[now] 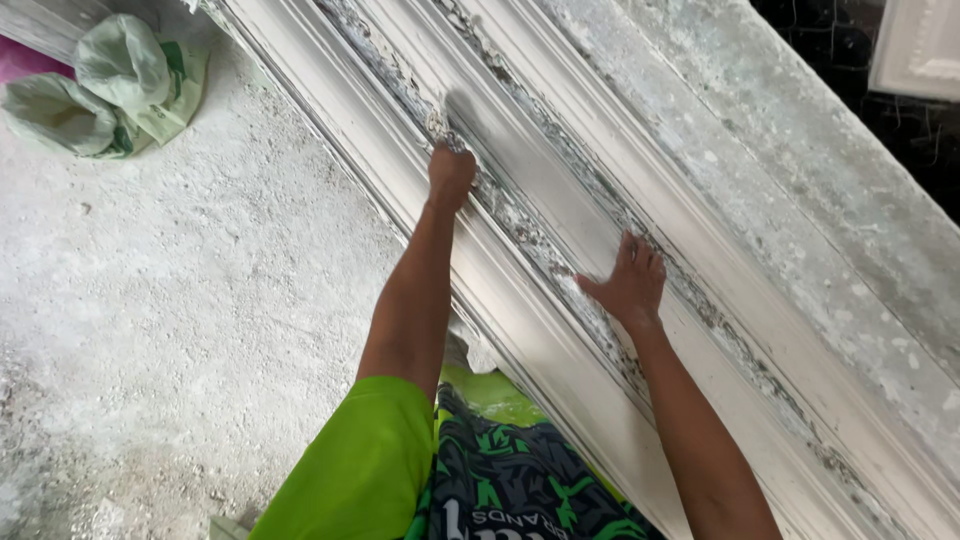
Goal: The person scrapes residue out of the grooves of decorative plaster cornice moldings laid on a work surface, using a small handheld scraper. They work along the lengths of the moldings, reposition pieces, and continue scraping different sections and grooves.
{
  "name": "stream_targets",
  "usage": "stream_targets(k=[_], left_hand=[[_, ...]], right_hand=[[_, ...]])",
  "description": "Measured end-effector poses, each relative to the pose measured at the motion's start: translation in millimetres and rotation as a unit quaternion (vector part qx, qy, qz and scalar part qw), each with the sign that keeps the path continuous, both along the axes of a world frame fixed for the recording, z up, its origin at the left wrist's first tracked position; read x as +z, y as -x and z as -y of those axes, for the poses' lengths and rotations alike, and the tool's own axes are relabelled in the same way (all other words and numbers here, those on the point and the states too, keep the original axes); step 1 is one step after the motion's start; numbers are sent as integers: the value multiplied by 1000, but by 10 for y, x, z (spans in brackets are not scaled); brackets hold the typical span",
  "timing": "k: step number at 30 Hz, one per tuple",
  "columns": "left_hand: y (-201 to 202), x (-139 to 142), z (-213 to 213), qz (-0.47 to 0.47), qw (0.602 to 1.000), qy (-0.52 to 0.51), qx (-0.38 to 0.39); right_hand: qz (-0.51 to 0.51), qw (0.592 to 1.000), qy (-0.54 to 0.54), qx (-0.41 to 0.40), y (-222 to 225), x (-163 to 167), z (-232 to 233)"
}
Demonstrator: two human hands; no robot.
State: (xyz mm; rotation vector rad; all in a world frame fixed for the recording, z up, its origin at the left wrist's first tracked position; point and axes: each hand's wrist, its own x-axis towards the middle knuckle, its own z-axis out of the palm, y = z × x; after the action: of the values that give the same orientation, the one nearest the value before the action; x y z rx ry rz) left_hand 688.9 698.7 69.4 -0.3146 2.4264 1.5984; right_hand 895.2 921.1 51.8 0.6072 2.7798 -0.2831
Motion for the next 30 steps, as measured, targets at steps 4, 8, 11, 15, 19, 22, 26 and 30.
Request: stream_targets(k=[4, 8, 11, 15, 19, 22, 26, 30], left_hand=[[-163, -88, -33, 67, 997, -41, -19], [-192, -288, -5, -108, 992, 52, -39], [550, -282, 307, 4, 998, -54, 24], [1144, -141, 529, 8, 997, -70, 28], [235, -211, 196, -30, 996, -85, -11], [-106, -284, 80, -89, 988, 16, -129], [634, -439, 346, 107, 986, -14, -126], [851, -587, 404, -110, 992, 16, -63]], right_hand=[[11, 1000, 17, -11, 14, -70, -32], [34, 999, 15, 9, 84, -115, -62], [58, 998, 13, 14, 227, -154, -18], [16, 999, 32, 29, 697, -194, 136], [20, 999, 38, 25, 1106, -234, 443], [50, 998, 36, -7, 1311, -228, 567], [30, 999, 39, -17, 1350, -231, 572], [27, 1000, 11, -4, 1286, -292, 540]])
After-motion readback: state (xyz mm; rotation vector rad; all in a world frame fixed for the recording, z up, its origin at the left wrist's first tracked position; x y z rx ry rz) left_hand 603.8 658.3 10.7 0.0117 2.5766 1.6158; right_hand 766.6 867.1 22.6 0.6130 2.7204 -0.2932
